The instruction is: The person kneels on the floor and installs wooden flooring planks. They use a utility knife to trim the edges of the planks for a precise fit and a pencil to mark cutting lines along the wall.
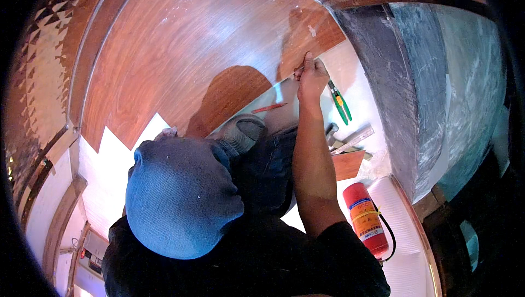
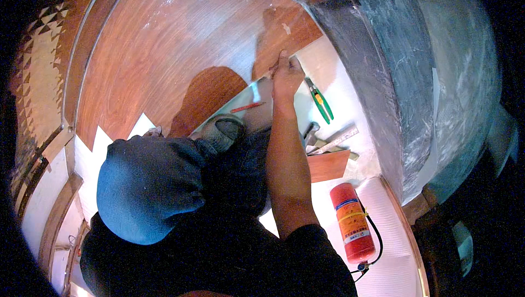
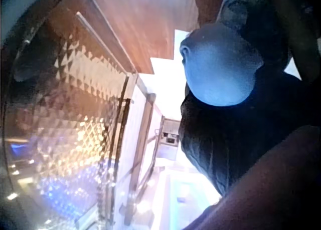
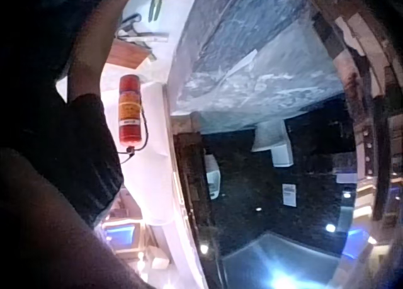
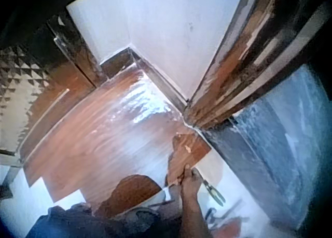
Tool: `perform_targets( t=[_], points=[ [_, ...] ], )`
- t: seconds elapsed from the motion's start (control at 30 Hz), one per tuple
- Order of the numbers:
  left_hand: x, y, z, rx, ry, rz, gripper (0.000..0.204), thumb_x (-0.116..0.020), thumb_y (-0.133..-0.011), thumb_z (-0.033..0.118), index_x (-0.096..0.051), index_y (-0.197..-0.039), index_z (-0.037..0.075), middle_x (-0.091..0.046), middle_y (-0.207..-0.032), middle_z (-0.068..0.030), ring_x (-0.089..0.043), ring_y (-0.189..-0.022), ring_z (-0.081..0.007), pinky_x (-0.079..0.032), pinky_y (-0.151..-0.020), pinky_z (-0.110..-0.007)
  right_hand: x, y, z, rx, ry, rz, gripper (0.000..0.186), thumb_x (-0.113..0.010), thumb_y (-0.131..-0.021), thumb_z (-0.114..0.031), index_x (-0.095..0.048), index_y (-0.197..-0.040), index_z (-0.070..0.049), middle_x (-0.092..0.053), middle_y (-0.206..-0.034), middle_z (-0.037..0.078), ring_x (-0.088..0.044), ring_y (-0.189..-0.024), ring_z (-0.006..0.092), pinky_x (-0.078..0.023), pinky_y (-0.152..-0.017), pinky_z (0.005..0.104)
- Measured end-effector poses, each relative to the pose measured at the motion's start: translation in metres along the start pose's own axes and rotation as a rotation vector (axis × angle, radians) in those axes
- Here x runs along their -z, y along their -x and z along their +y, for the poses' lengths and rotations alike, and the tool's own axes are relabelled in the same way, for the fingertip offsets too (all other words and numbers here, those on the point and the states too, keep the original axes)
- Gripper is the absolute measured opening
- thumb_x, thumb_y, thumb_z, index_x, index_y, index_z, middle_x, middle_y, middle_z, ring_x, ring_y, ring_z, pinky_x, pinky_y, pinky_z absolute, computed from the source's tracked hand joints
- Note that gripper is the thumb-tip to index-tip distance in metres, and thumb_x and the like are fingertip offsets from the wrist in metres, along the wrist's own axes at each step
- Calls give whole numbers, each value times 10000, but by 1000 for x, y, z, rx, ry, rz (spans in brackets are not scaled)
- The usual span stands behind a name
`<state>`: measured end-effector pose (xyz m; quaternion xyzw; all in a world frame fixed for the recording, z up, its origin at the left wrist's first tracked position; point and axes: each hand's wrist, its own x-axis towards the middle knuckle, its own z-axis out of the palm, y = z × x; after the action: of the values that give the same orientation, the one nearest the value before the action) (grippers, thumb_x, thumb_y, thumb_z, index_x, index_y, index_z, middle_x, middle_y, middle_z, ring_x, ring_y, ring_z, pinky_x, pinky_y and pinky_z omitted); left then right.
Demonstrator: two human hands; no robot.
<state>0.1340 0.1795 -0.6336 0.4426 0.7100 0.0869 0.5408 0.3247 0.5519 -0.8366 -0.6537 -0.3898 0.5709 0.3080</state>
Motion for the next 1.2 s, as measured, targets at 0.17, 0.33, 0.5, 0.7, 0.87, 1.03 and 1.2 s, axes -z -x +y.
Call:
perform_targets(
  t=[0.17, 0.33, 0.5, 0.7, 0.87, 1.03, 1.2],
  points=[
    [-3, 5, 1, 71, 37, -2, 185, -740, -918, 253, -710, -901, 72, -690, -873, -95, -660, -828, -243, -537, -738, -405, 0, 0, -3, -10, 28, -15, 412, -648, -1047, -269, -574, -712, -40, -594, -577, 81, -516, -458, 122, -404, -433, 285],
    [0, 14, 1, 126, 50, -8, 202, -748, -922, 267, -716, -892, 70, -692, -858, -88, -658, -812, -229, -536, -724, -395, 7, -8, 8, 151, 369, -21, 475, -633, -1043, -347, -593, -716, -4, -657, -632, 127, -599, -493, 184, -481, -497, 344],
    [4, 23, -4, 175, 68, -24, 219, -756, -925, 280, -722, -882, 68, -694, -843, -82, -657, -796, -214, -536, -710, -384, 9, -6, 5, 320, 741, 74, 560, -631, -1010, -468, -648, -721, 12, -667, -630, 167, -651, -550, 295, -524, -615, 421],
    [2, 33, -4, 261, 120, -24, 241, -766, -929, 296, -730, -871, 65, -696, -825, -75, -654, -777, -197, -535, -693, -372, 7, -1, -3, 213, 606, 39, 555, -681, -992, -441, -646, -655, -2, -633, -558, 118, -642, -532, 233, -515, -585, 396],
    [-4, -1, -40, 410, 268, 109, 259, -774, -932, 310, -736, -861, 63, -698, -810, -68, -653, -761, -183, -534, -678, -361, 12, -14, 21, 241, 568, 45, 532, -705, -993, -400, -625, -632, -18, -617, -543, 84, -584, -476, 164, -469, -494, 338],
    [-12, -69, -145, 600, 527, 443, 278, -782, -936, 323, -742, -852, 61, -699, -795, -62, -651, -745, -169, -533, -664, -351, 17, -22, 31, 260, 576, -45, 534, -689, -1005, -420, -626, -658, -18, -625, -551, 83, -574, -470, 146, -453, -475, 319],
    [-20, -84, -193, 641, 700, 551, 297, -790, -939, 336, -748, -842, 59, -701, -781, -56, -649, -729, -154, -533, -650, -340, 33, -29, 28, 383, 754, -116, 529, -570, -1031, -411, -697, -699, -19, -675, -638, 174, -665, -606, 340, -512, -602, 476]
  ],
)
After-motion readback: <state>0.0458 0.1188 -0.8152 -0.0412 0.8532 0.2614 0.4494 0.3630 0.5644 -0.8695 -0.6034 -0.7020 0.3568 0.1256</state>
